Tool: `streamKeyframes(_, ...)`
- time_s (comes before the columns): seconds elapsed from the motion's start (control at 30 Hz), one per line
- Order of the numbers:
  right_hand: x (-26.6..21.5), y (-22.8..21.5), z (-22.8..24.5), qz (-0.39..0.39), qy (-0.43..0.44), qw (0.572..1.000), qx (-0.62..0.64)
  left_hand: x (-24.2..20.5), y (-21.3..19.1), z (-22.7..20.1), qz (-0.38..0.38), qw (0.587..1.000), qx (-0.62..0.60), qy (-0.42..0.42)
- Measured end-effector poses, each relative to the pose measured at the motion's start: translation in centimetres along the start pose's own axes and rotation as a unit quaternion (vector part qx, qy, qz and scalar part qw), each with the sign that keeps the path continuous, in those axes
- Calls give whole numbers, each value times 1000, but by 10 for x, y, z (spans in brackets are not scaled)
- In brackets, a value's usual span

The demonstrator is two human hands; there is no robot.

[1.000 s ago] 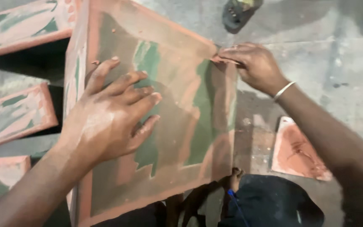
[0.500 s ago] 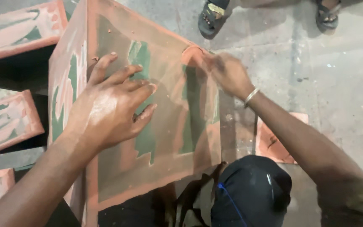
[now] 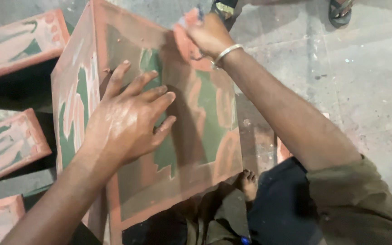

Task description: The person applies a pink paste onto the edges and surfaces of green wooden furniture pieces using a small rectangular tool. They scoop paste from a tile and spread it along the edges of a drawer and a small cabinet.

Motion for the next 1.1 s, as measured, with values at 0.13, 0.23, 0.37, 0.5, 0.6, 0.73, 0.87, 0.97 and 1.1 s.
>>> streamKeyframes(0.13,11,-31,2,66,12,992,106,1,-1,-3,39,998,53,-6)
streamKeyframes(0.23,-9,-79,-53,22,144,987,67,1,3,-2,51,996,75,-8)
streamKeyframes(0.37,-27,-83,-118,-3,170,984,48,0,3,-2,48,996,69,-10)
streamKeyframes(0.5,-12,-70,-139,-25,185,982,13,0,-2,-3,16,999,37,-15)
streamKeyframes(0.6,-2,-65,-135,-33,224,974,-25,-1,-3,-2,-10,1000,20,-10)
streamKeyframes(0.73,2,-47,-96,-58,160,985,-18,1,-1,1,-10,1000,13,-5)
streamKeyframes(0.87,19,-23,-32,-31,131,990,-50,0,-1,-1,1,1000,14,-8)
streamKeyframes(0.97,12,-40,-7,12,45,997,68,-1,-4,-3,-12,1000,16,-4)
streamKeyframes(1.1,-51,-74,-55,-3,-3,1000,-13,-6,-5,-1,-38,999,-2,-7)
Point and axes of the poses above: each hand's wrist, its own x-axis towards the middle knuckle, its own y-axis out of the palm, z = x × y, the point moved 3 cm from there along x, towards the middle knuckle, and after that the axes turned 10 degrees about y, right-handed, at the moved point
